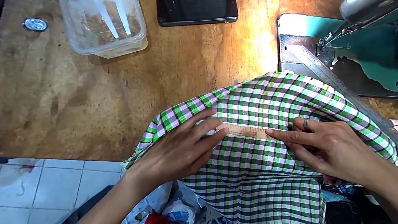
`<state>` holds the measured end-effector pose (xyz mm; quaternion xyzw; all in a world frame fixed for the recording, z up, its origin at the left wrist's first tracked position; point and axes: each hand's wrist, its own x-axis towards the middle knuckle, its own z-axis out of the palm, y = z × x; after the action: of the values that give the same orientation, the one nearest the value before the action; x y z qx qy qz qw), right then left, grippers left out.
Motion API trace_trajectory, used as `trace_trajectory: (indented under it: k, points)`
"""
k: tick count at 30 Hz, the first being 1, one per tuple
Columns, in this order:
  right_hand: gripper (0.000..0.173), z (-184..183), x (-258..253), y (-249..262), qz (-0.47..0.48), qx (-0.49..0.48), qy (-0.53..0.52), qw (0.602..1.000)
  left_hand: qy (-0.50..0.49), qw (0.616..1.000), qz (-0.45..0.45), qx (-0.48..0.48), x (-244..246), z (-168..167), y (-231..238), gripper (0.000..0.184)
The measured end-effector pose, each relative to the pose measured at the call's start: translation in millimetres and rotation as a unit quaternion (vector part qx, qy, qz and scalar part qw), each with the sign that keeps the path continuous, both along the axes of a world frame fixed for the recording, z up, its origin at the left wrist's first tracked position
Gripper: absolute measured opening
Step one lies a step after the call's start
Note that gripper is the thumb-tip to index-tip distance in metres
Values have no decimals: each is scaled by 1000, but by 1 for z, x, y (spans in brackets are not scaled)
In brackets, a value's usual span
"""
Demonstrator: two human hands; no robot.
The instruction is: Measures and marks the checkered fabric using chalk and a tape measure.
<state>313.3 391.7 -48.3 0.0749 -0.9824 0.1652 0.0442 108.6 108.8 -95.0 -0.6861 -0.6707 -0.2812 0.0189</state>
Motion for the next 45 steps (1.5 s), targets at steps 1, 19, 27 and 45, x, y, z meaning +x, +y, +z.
trace_trajectory:
  k: [1,19,27,45]
  points:
    - [39,2,0,0,-1,13,-1,1000,-11,1000,2,-5,-1,0,0,31]
    - [19,56,-105,-52,133,-70,-24,988,-90,995,17,-35,-1,1,1,38]
    - [14,46,-135,-60,220,-33,9,975,-112,991,22,-77,0,5,-5,43]
    - [17,40,-150,-64,337,-28,-33,940,-157,985,-4,-77,0,5,-4,40]
